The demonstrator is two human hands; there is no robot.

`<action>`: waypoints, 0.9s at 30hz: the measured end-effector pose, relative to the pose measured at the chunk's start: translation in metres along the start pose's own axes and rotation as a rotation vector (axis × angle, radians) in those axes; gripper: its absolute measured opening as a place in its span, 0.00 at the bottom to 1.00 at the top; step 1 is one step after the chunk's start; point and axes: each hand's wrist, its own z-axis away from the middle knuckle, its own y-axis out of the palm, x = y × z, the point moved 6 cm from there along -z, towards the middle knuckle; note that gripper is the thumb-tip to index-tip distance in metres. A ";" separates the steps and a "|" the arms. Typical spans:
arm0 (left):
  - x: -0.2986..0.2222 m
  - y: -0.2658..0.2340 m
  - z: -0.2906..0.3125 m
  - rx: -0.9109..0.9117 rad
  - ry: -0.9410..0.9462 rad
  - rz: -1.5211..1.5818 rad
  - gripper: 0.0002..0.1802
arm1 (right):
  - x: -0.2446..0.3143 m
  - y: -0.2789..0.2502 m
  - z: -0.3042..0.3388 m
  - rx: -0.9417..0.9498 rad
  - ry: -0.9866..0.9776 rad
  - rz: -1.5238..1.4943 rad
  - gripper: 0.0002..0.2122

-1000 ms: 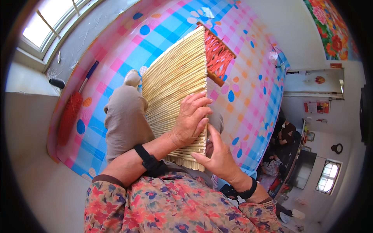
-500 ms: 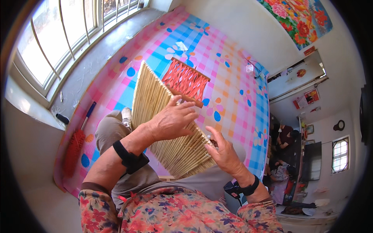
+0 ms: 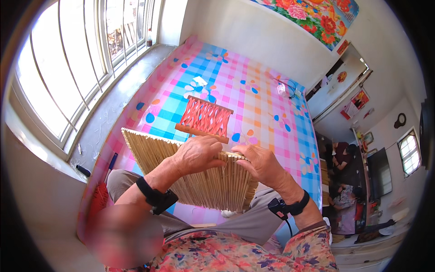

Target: The person sits on a bed and weaves a bamboo mat by hand, threading white string through the slats and tightening the weave. The person repeatedly adjusts the mat's position and continues the weaving process.

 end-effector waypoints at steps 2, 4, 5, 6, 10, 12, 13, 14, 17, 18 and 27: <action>-0.002 -0.001 0.001 0.001 -0.048 -0.038 0.19 | 0.001 0.001 0.001 -0.034 -0.018 0.018 0.15; -0.005 -0.006 0.001 -0.023 -0.072 -0.057 0.19 | 0.008 0.000 0.001 -0.104 -0.082 0.133 0.14; -0.006 -0.009 0.001 -0.037 -0.083 -0.067 0.19 | 0.014 -0.001 0.001 -0.160 -0.136 0.239 0.14; -0.007 -0.007 0.002 -0.019 -0.079 -0.064 0.19 | 0.020 -0.002 0.000 -0.215 -0.196 0.343 0.13; -0.009 -0.007 0.009 0.011 -0.114 -0.074 0.19 | 0.042 0.005 0.007 -0.229 -0.377 0.546 0.10; -0.010 -0.013 0.010 0.003 -0.125 -0.067 0.17 | 0.043 0.009 0.009 -0.278 -0.419 0.579 0.09; -0.010 -0.014 0.010 -0.007 -0.110 -0.057 0.16 | 0.045 0.011 0.009 -0.302 -0.441 0.593 0.08; -0.011 -0.015 0.009 -0.016 -0.096 -0.048 0.15 | 0.048 0.011 0.005 -0.303 -0.467 0.592 0.08; -0.013 -0.024 0.007 -0.058 -0.096 -0.022 0.14 | 0.052 0.007 -0.007 -0.300 -0.529 0.614 0.06; -0.013 -0.028 0.007 -0.079 -0.113 -0.015 0.14 | 0.053 0.007 -0.009 -0.285 -0.552 0.622 0.06; -0.010 -0.031 0.007 -0.179 -0.154 -0.074 0.15 | 0.066 0.002 -0.019 -0.192 -0.771 0.578 0.09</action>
